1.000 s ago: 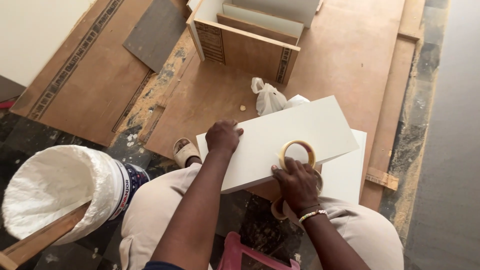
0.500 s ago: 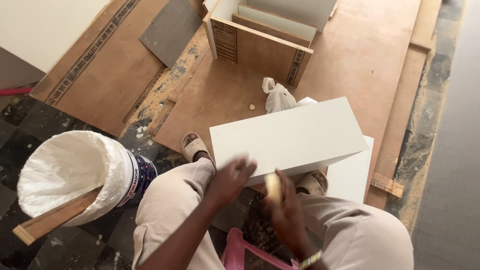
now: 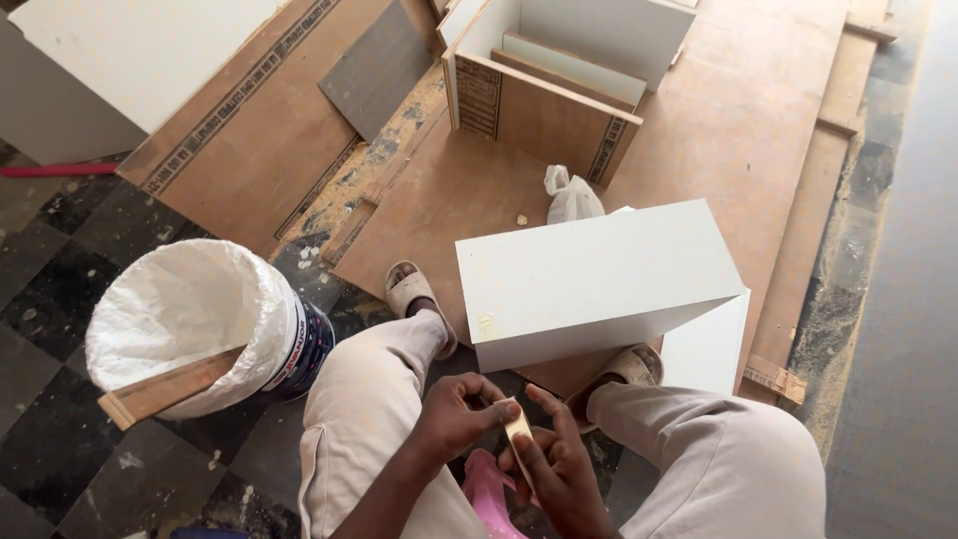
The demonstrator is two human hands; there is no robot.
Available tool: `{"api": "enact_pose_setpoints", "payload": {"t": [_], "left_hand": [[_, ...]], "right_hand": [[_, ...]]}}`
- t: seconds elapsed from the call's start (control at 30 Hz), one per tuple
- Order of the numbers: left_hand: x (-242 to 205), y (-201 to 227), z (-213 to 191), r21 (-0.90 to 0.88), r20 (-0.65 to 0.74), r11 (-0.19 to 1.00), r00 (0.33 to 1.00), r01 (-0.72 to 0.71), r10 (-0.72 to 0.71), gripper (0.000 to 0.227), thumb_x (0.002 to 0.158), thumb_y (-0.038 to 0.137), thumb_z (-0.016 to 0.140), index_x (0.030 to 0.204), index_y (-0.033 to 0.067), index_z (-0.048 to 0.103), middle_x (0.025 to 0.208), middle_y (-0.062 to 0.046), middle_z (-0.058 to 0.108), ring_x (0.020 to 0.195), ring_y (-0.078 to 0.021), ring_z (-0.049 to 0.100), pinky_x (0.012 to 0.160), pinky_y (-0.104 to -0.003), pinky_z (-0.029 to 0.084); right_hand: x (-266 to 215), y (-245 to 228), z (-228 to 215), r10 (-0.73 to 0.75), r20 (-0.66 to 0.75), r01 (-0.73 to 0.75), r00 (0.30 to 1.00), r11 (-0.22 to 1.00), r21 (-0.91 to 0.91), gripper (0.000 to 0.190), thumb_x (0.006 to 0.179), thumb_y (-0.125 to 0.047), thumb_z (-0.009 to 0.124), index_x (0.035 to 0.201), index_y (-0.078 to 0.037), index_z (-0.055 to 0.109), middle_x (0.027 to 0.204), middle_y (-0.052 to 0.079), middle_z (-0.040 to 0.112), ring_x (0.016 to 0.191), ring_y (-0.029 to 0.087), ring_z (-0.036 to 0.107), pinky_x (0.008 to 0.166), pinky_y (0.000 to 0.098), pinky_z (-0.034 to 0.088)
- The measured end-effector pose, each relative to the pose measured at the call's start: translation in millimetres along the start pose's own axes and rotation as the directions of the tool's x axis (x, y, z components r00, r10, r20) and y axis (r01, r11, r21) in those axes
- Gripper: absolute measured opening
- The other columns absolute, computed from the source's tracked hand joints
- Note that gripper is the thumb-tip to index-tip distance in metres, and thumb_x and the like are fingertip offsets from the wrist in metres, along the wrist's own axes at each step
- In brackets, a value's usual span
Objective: Applying adhesive tape to the edges of white furniture panels in a workshop.
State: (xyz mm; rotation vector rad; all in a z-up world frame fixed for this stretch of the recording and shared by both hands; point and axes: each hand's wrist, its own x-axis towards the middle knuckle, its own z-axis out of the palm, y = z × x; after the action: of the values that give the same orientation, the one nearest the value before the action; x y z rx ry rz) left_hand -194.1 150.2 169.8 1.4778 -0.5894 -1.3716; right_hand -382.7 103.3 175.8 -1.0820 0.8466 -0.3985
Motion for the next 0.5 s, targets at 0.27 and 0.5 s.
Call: {"api": "enact_pose_setpoints", "payload": {"t": [0.27,0.5], "left_hand": [[95,40,25,0.815,0.049,0.512,0.913,-0.272,0.406,0.019,0.082,0.029,0.083,0.076,0.0121,0.076,0.079,-0.003,0.071,0.085,-0.0202,0.061,0.080,-0.040,0.051],[146,14,35,0.851,0.049,0.408,0.823,-0.331,0.566,0.019,0.078,0.028,0.086,0.074,0.0130,0.075,0.083,0.002,0.073,0.092,-0.0230,0.061,0.086,-0.042,0.048]], "right_hand": [[69,-14,-22,0.220,-0.224,-0.189,0.950,0.970,0.153,0.046,0.098,-0.024,0.058,0.138,-0.003,0.046,0.075,0.007,0.067,0.052,0.010,0.056,0.048,0.0229,0.049],[127,40,-57,0.229,-0.238,-0.170,0.944,0.954,0.247,0.033,0.100,-0.020,0.059,0.125,0.000,0.052,0.079,0.005,0.066,0.057,0.008,0.058,0.054,0.0228,0.053]]}}
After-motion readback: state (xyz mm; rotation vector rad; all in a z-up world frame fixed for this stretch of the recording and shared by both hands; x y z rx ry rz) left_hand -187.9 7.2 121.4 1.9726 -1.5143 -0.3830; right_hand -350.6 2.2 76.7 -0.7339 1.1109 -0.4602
